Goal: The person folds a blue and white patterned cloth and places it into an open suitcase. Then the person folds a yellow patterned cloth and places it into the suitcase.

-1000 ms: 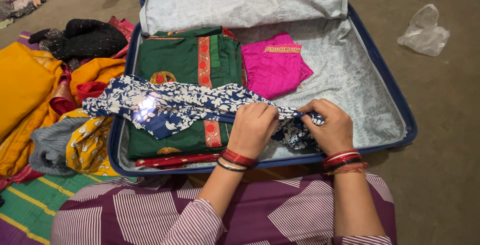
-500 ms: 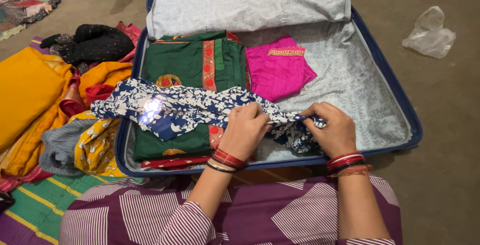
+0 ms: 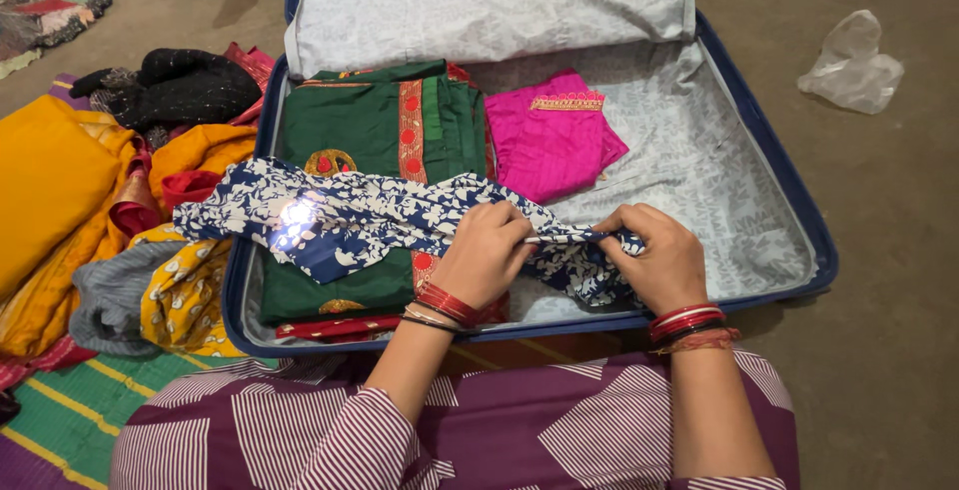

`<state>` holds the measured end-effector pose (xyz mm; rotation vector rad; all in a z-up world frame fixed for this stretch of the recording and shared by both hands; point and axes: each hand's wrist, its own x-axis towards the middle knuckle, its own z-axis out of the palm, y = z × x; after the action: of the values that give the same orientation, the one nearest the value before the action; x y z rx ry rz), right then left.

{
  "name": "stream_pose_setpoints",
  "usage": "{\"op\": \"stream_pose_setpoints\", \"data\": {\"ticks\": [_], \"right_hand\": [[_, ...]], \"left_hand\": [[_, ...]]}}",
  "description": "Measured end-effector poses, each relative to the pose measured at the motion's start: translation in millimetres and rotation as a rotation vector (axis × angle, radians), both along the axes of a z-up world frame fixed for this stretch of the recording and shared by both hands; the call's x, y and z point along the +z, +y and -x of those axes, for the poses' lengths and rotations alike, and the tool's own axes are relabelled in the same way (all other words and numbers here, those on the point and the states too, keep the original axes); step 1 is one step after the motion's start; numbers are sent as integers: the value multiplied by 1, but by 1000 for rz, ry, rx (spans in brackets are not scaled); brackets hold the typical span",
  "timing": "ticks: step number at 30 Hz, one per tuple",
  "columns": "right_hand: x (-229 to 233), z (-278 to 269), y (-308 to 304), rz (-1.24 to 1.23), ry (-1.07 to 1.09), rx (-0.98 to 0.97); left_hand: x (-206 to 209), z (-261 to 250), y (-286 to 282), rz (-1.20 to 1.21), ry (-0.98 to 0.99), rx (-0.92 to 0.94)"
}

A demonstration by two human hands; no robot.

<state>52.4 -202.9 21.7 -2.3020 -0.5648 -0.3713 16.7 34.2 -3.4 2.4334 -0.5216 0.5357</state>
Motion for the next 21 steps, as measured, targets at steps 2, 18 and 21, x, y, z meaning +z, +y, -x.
{"op": "stream_pose_setpoints", "data": {"ticks": [2,18,21], "right_hand": [[0,0,1,-16,-8,17],[0,-5,1,80,210,68],[-1,-7,-1,-8,319,115]], "left_hand": [[3,4,-1,113,51,-46],[3,-21,-21,255,154,59],[4,-27,-19,237,190,53]]}}
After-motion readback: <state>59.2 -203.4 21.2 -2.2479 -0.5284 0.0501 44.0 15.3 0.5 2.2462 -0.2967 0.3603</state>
